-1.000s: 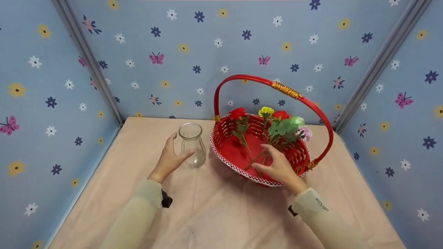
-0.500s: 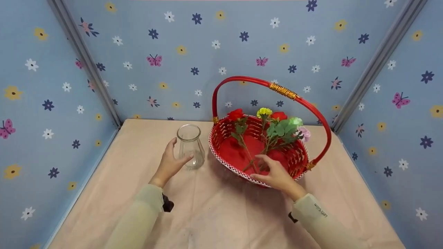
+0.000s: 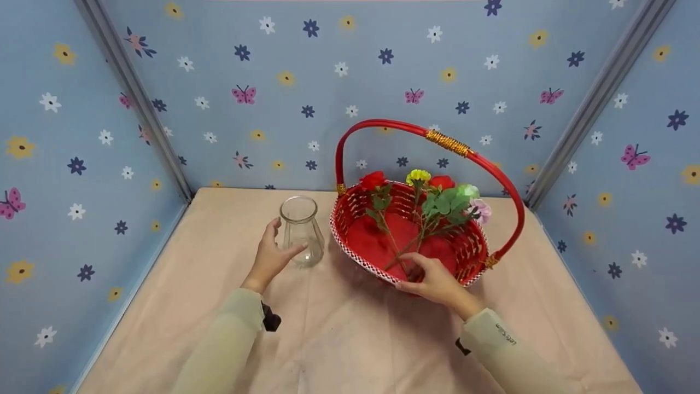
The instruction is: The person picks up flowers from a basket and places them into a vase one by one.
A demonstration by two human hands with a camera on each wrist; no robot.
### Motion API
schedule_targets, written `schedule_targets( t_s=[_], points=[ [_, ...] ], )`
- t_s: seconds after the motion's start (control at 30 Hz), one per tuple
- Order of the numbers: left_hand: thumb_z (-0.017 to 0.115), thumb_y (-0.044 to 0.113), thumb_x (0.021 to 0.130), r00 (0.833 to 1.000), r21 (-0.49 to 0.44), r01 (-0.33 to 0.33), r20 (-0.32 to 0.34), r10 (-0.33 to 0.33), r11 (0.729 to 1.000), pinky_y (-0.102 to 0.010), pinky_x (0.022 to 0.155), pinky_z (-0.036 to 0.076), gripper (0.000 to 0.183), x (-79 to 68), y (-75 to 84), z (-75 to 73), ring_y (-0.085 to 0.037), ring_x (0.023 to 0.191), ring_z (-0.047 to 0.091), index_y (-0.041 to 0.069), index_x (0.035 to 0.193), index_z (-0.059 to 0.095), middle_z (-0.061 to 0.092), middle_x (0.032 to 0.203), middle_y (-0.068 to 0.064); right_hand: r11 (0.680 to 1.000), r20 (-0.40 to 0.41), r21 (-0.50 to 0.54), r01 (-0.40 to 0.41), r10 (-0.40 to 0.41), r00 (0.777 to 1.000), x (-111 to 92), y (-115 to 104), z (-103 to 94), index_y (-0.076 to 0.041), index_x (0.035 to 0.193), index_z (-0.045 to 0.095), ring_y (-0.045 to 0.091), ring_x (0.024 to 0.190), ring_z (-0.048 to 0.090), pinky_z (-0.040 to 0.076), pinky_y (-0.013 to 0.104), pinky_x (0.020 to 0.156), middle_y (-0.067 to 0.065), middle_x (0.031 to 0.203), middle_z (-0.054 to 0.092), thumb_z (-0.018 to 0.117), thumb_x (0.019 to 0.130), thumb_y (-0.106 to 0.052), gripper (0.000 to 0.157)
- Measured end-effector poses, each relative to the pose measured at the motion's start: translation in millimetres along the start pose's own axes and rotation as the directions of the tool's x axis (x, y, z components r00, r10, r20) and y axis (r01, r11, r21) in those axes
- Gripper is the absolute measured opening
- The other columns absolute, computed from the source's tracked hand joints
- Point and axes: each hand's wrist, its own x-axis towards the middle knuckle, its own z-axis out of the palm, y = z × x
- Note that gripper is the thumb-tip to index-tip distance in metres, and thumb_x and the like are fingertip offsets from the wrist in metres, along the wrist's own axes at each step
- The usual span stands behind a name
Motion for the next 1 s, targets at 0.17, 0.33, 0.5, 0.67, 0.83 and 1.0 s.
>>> schedule_targets(
  t_s=[0.17,0.33,0.5,0.67,0.83,1.0],
  points=[
    [0.084,0.029,0.089,1.0,-0.024,0.018,-0.001,-0.018,1.0,-0.062,0.129,0.025,0.101,1.3,-4.4,2.2,-0.042,0.158,0.023,0.004,0.164,0.022,0.025,0.17,-0.021,0.999,0.02,0.015,0.046,-0.047,0.999,-0.8,2.0,1.7,-0.018,0.129,0.068,0.01,0.074,0.064,0.058,0.026,0.064,0.008,0.093,0.073,0.087,0.087,-0.026,0.047],
    [0.085,0.031,0.088,0.999,-0.029,0.036,0.025,-0.035,0.999,-0.061,0.129,0.024,0.102,2.7,-8.6,2.9,-0.041,0.159,0.02,0.005,0.164,0.022,0.024,0.171,-0.02,0.997,0.037,-0.001,0.074,-0.074,0.997,-1.8,4.1,4.6,-0.015,0.125,0.071,0.009,0.076,0.063,0.057,0.028,0.068,0.001,0.091,0.072,0.088,0.085,-0.018,0.043],
    [0.088,0.037,0.085,0.997,-0.021,0.056,0.045,-0.055,0.998,-0.061,0.13,0.022,0.108,5.2,-12.4,1.7,-0.039,0.16,0.018,0.005,0.164,0.021,0.023,0.172,-0.018,0.997,0.062,-0.008,0.078,-0.077,0.995,-2.9,6.3,6.2,-0.013,0.121,0.075,0.008,0.078,0.062,0.056,0.027,0.069,-0.003,0.089,0.072,0.087,0.087,-0.021,0.038],
    [0.089,0.035,0.083,0.997,-0.025,0.064,0.048,-0.063,0.998,-0.06,0.13,0.022,0.109,8.1,-16.4,1.3,-0.038,0.16,0.019,0.007,0.164,0.022,0.024,0.172,-0.016,0.995,0.083,0.011,0.102,-0.103,0.991,-2.6,6.3,6.0,-0.013,0.113,0.08,0.005,0.077,0.062,0.057,0.027,0.068,-0.002,0.092,0.077,0.085,0.089,-0.025,0.028],
    [0.089,0.029,0.084,0.997,-0.032,0.062,0.053,-0.06,0.998,-0.061,0.13,0.023,0.105,10.7,-20.7,2.9,-0.038,0.16,0.019,0.009,0.164,0.023,0.024,0.172,-0.015,0.993,0.09,0.01,0.114,-0.114,0.989,-2.2,6.6,6.4,-0.016,0.109,0.083,0.002,0.075,0.06,0.057,0.028,0.069,-0.004,0.096,0.08,0.084,0.089,-0.024,0.021],
    [0.087,0.023,0.085,0.995,-0.046,0.08,0.06,-0.077,0.996,-0.061,0.13,0.024,0.102,12.3,-23.6,4.9,-0.039,0.16,0.02,0.011,0.164,0.023,0.026,0.171,-0.016,0.993,0.086,0.015,0.113,-0.114,0.99,-2.5,7.6,6.7,-0.017,0.107,0.083,0.001,0.07,0.057,0.051,0.019,0.063,-0.004,0.091,0.079,0.084,0.089,-0.023,0.02]
  ],
)
